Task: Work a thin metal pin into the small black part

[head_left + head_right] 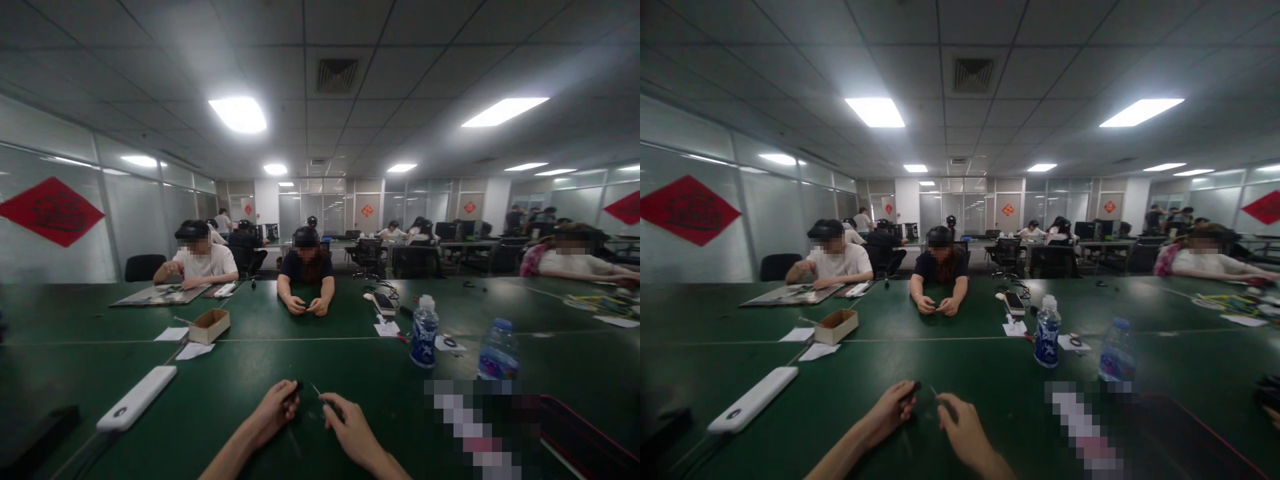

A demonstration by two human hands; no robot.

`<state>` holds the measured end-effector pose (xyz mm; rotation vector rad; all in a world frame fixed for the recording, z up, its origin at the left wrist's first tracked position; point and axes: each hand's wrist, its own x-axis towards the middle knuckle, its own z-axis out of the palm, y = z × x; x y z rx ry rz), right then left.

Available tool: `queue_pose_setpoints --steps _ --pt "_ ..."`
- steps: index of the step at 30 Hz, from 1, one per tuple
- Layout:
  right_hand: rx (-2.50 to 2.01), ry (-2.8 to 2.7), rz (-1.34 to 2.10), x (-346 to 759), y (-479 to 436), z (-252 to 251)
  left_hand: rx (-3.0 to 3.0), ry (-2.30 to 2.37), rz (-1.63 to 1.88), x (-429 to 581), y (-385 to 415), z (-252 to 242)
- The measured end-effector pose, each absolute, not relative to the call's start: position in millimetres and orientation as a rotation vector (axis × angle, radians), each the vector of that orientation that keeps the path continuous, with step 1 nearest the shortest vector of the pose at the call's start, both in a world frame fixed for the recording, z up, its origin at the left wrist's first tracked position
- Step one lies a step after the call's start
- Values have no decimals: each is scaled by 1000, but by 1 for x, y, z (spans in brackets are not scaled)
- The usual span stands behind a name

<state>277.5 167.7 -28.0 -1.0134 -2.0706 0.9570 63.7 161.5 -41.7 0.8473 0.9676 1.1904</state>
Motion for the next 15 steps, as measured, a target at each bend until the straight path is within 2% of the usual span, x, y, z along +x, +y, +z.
queue_pose_setpoints --steps 8,15 --pt "-813 -2346 616 278 151 -30 826 930 1277 67 157 -45" --pt "-847 -2362 547 278 150 -31 920 890 1284 70 148 -38"
